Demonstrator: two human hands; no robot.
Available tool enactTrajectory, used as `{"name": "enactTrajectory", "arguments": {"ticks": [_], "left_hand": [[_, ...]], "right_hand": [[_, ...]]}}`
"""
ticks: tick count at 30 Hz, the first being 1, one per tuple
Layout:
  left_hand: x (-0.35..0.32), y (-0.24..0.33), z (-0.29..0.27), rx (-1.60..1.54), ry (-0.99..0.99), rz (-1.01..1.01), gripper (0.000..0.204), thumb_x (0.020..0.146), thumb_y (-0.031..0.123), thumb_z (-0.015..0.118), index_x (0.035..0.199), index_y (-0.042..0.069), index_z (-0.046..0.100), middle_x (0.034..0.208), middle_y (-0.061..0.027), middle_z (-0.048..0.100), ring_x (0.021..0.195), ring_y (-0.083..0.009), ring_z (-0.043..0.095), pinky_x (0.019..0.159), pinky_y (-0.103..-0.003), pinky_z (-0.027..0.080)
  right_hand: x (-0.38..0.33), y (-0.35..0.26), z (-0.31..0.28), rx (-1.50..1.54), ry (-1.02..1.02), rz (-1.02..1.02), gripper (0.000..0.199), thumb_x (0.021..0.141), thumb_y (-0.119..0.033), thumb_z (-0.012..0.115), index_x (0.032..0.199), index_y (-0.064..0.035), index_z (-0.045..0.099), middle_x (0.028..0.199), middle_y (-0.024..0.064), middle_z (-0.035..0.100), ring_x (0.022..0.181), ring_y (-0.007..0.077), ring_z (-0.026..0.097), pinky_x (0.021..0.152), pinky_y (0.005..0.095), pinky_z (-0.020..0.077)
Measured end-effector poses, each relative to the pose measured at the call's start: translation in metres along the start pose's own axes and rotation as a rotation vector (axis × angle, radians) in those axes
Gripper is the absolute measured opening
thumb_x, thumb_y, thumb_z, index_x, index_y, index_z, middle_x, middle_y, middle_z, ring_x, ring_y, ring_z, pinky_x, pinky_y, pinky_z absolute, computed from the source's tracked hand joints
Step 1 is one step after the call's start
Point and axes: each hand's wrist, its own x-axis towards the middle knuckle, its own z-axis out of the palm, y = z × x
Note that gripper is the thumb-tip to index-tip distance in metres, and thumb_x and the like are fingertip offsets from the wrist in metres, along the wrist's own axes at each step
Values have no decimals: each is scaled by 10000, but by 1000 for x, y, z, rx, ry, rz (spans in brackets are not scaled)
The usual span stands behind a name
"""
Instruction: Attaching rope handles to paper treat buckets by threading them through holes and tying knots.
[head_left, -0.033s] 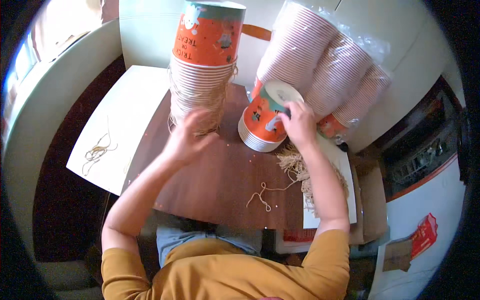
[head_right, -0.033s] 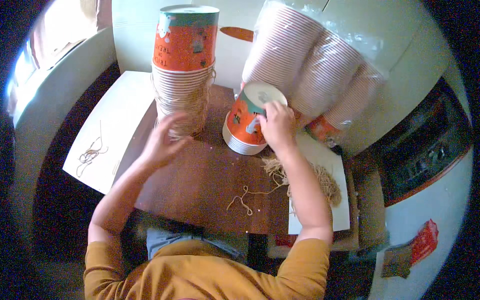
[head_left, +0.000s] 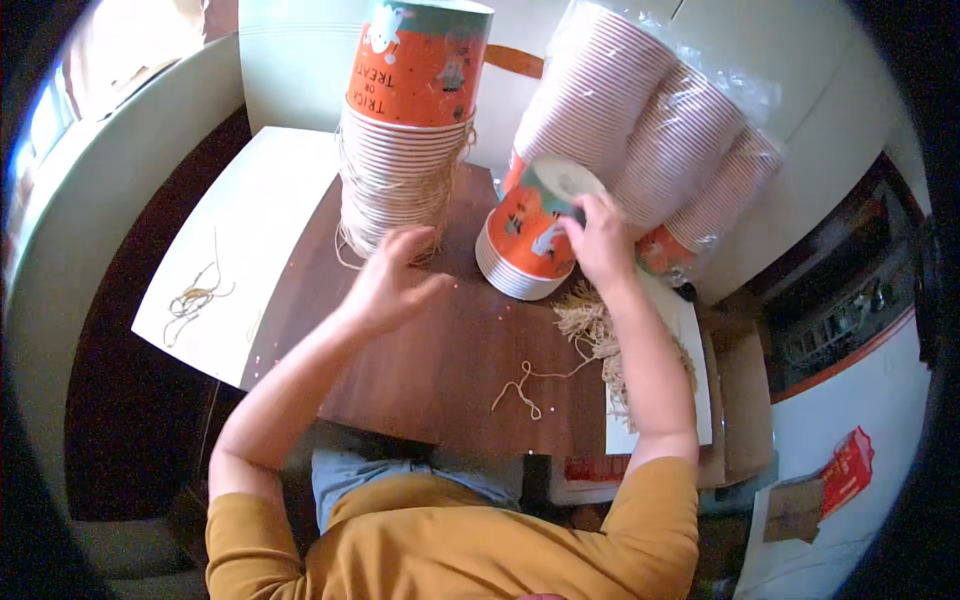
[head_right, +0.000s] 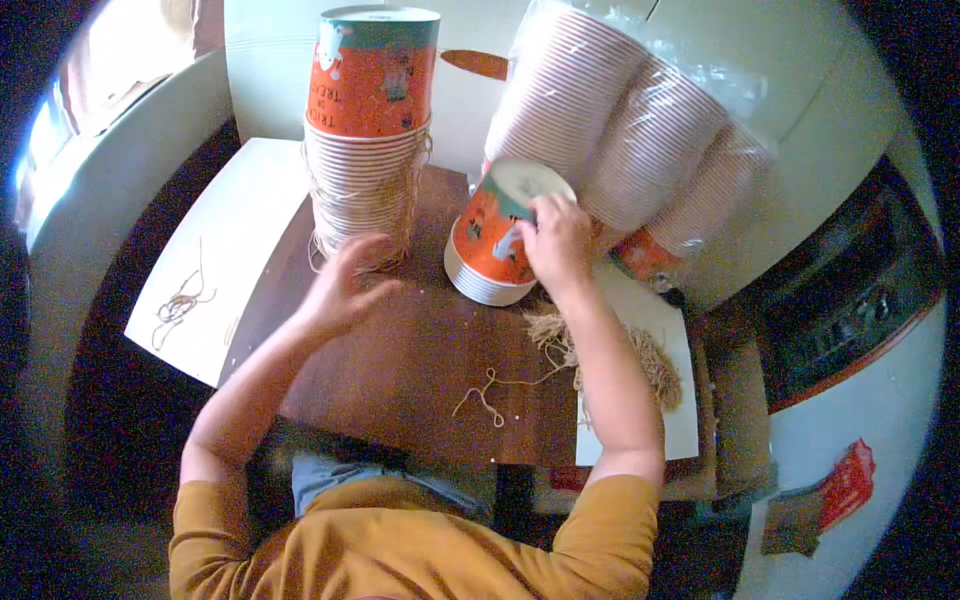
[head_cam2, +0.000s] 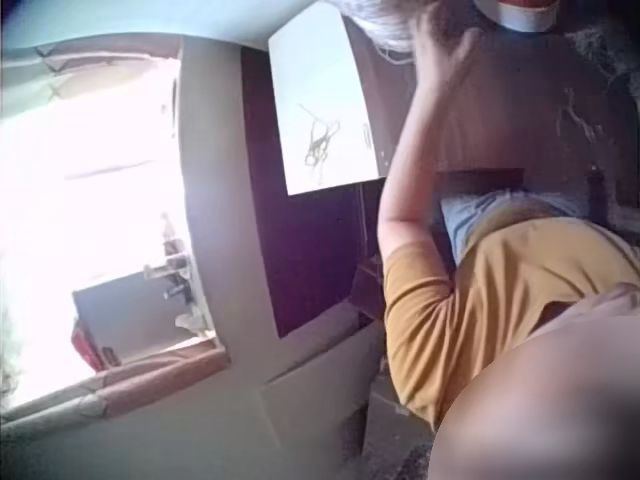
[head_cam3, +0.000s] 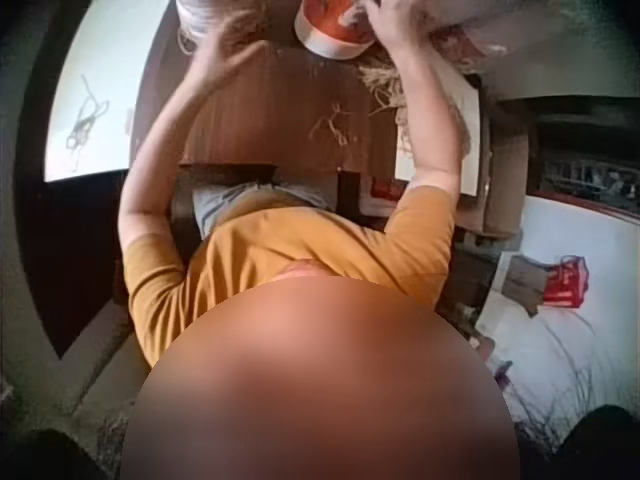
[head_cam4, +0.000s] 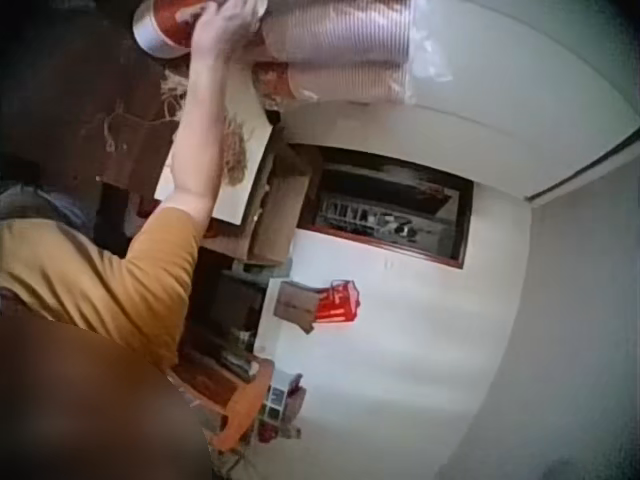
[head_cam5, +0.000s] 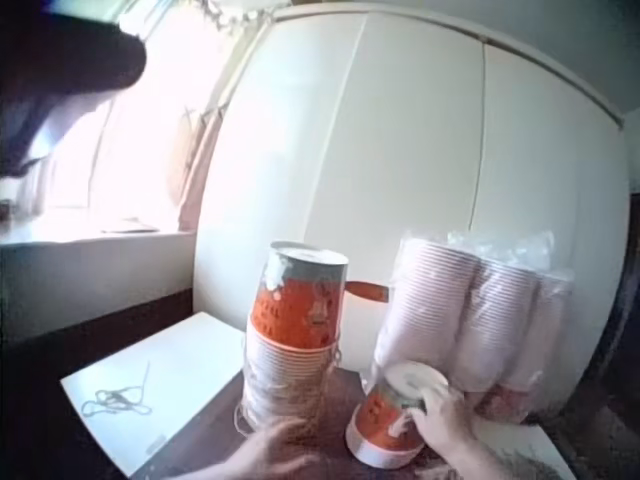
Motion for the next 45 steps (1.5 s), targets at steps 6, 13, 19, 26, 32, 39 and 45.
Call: {"name": "enactTrajectory", "arguments": {"ticks": [6,13,19,26,32,39,45], "left_hand": [[37,0,89,24,137,-72,1255,529,541,849,1408,-82,205,1350,-289,391,1293,-391,371,1074,-466,318],[61,20,125,-45,216,-16,1330,500,432,876,1459,10,57,1427,-288,268,1287,-444,350,1039,-525,324],[49,-26,152,338,281,-24,1041,645,299,787,1453,41,183,1418,-193,370,1272,-345,417,1005,-498,362],[10,26,69,-431,260,-67,335,861,84,626,1178,-2,564,1151,-136,573,923,-174,587,800,-276,478],[-84,90,-18,24,-2,379,457,711,169,769,1118,41,606,1114,-169,595,771,-281,640,688,-377,522],[-130,72,-63,242,21,321,235,750,-25,664,975,32,629,833,-96,618,695,-277,614,622,-362,499],[-146,67,-64,314,-44,347,300,730,8,679,1025,44,635,896,-87,624,700,-236,615,623,-357,502]], "right_hand": [[41,-12,-34,195,-108,118,213,701,-109,764,822,-3,623,846,155,638,792,329,622,720,407,491],[55,-31,-53,198,110,53,160,739,-98,719,817,1,620,830,165,639,789,334,624,719,408,488],[58,-58,-123,177,503,5,150,809,-98,701,910,-16,626,878,116,660,797,226,631,736,329,500],[-72,-55,-116,994,675,508,120,901,-85,607,994,-22,565,930,39,608,840,120,551,797,271,454],[-183,-104,0,2025,282,1184,235,847,-178,673,1043,-67,605,1029,72,645,989,240,613,854,418,502],[-169,-119,-36,499,-463,322,312,788,-178,703,1049,-19,641,1073,161,613,1021,329,573,906,393,463],[-153,-107,-32,171,-793,-243,246,708,-191,697,886,-32,636,1066,175,549,1071,349,492,948,428,414]]}}
